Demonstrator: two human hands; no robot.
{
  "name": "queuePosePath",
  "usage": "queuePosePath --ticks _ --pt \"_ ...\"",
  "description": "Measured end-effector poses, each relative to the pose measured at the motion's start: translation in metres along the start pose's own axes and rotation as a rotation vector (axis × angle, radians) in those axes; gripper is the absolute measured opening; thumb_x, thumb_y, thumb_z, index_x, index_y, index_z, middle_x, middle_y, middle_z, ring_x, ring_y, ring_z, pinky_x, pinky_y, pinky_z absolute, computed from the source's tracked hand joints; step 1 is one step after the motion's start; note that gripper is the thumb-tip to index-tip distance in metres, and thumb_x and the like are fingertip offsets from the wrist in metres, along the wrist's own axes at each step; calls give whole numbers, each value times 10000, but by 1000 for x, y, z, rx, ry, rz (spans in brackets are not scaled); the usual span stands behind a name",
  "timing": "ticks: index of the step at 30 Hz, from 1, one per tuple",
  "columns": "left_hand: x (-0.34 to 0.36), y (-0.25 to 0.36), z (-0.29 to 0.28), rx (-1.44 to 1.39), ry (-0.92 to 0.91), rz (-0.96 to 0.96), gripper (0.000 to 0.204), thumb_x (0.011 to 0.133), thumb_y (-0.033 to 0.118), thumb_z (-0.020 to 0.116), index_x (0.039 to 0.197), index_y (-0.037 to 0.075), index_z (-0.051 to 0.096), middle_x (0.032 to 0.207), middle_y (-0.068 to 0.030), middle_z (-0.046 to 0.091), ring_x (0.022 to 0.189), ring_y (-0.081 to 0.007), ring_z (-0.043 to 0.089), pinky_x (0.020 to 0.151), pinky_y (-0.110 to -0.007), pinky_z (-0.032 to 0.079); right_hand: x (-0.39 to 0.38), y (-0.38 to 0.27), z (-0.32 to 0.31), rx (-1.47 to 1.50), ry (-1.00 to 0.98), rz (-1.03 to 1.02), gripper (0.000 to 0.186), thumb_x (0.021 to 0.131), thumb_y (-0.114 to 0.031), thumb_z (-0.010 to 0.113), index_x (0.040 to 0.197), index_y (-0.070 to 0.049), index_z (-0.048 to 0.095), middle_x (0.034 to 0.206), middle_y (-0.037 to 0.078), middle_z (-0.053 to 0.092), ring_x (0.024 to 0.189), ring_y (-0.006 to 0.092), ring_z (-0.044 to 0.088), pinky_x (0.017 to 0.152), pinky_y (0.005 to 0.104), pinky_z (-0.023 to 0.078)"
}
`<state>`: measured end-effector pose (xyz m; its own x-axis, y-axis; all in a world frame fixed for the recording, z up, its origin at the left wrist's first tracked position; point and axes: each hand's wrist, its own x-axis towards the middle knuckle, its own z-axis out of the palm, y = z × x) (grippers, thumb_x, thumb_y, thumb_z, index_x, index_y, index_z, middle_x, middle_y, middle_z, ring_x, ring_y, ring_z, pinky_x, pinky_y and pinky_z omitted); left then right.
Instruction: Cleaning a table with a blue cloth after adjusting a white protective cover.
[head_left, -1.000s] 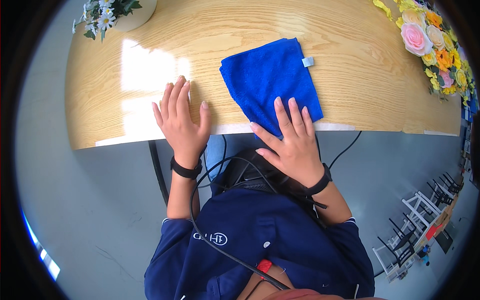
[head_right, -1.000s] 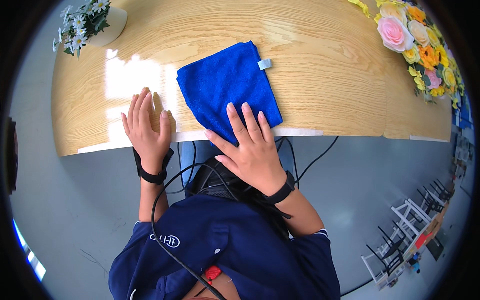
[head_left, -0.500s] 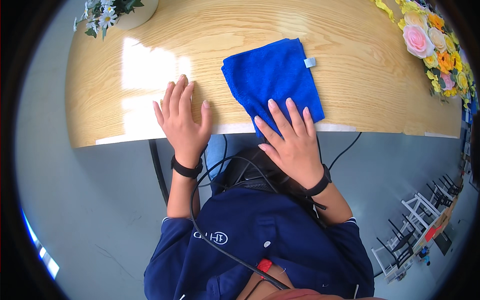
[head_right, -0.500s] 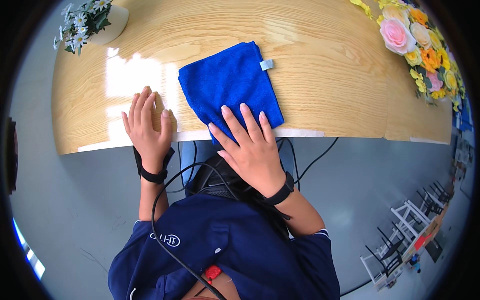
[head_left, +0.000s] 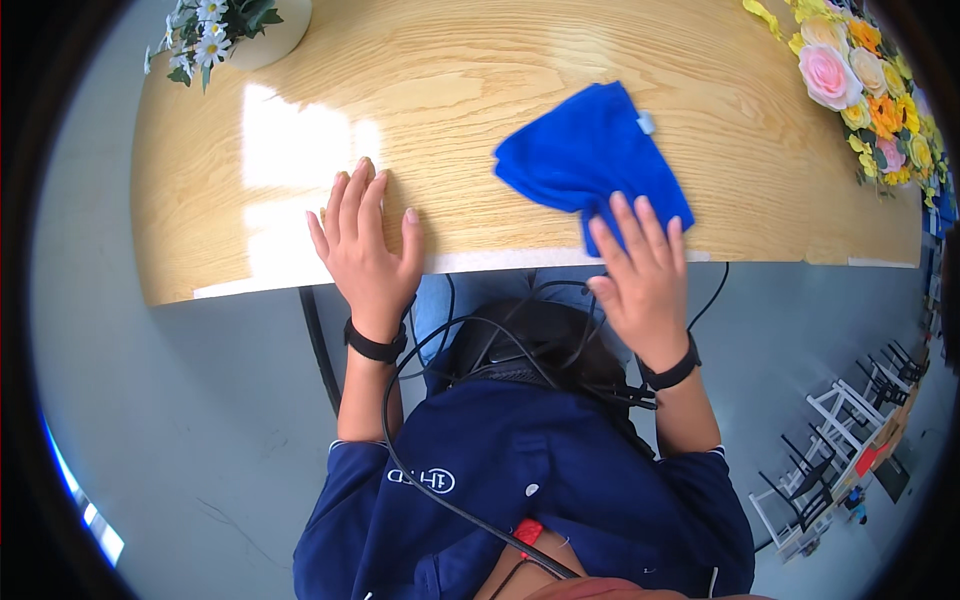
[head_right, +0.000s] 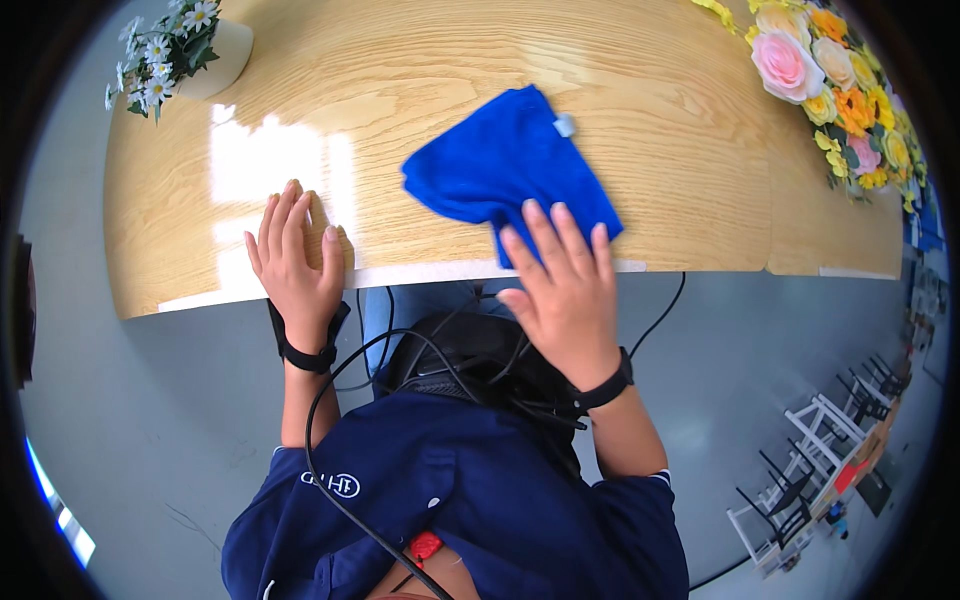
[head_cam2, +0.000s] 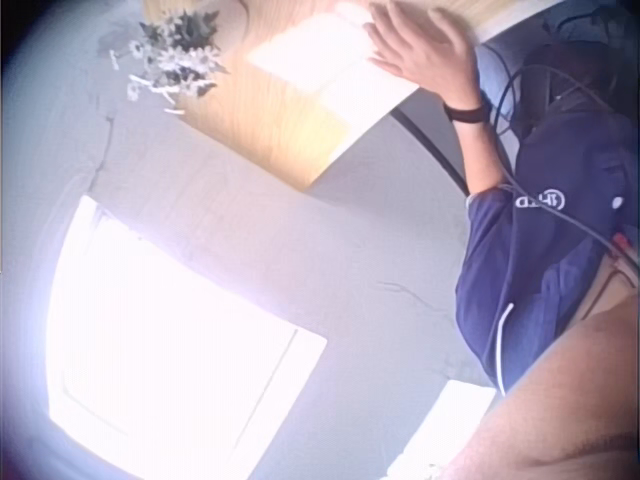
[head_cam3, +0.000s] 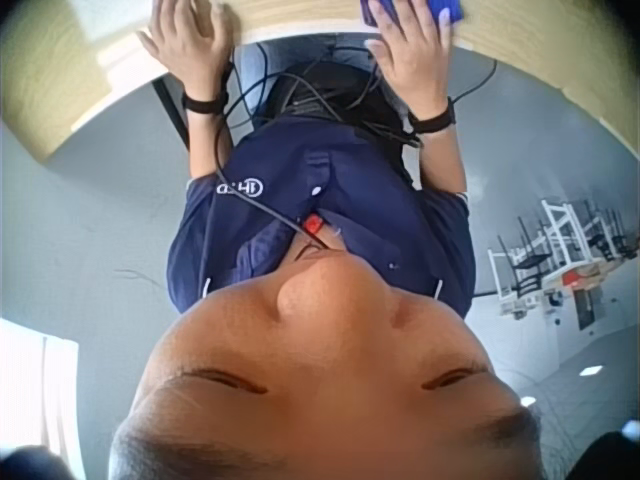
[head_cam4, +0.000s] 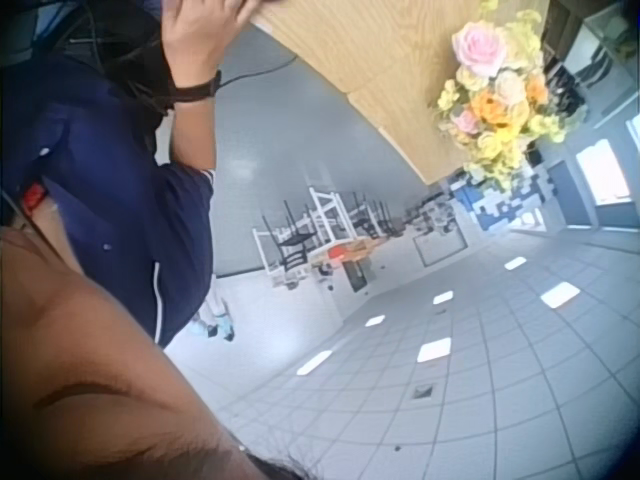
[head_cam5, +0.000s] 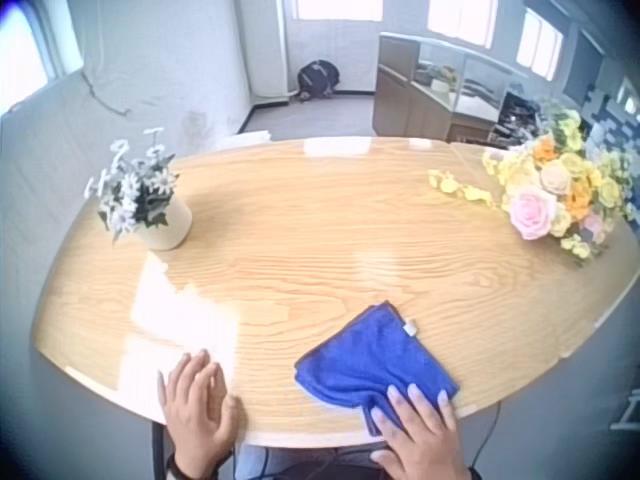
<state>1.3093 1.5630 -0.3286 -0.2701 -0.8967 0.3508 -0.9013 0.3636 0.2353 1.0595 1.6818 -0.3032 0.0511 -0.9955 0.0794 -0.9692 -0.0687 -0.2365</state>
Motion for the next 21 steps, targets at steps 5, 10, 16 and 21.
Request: queuePosePath --ticks 5,10,16,21 --pt "0 -1 0 4 -2 5 391 805 239 550 1183 140 561 1309 -34 504 1283 -251 381 1080 -512 145 -36 68 -11 -91 119 224 451 944 -327 377 1341 -123 436 1426 116 351 1338 311 276 1077 494 162" --pt "0 1 0 0 -5 4 390 806 244 551 1182 142 561 1310 -34 503 1284 -253 379 1079 -509 152 -81 158 -25 -154 262 453 428 979 -277 319 1346 -80 419 1405 159 368 1321 343 293 1074 450 199" --pt "-1 -1 2 -11 -8 -6 391 801 254 569 1171 129 561 1305 -43 502 1277 -260 379 1069 -518 158 -87 183 -25 -115 344 569 426 987 -269 306 1316 -38 446 1382 192 387 1307 366 303 1071 410 220" --pt "-1 -1 3 -13 6 -2 393 791 276 581 1153 122 570 1287 -54 507 1263 -269 383 1049 -531 179 -90 183 -25 -148 328 630 430 985 -284 315 1337 -64 425 1397 162 381 1320 357 290 1071 432 205"
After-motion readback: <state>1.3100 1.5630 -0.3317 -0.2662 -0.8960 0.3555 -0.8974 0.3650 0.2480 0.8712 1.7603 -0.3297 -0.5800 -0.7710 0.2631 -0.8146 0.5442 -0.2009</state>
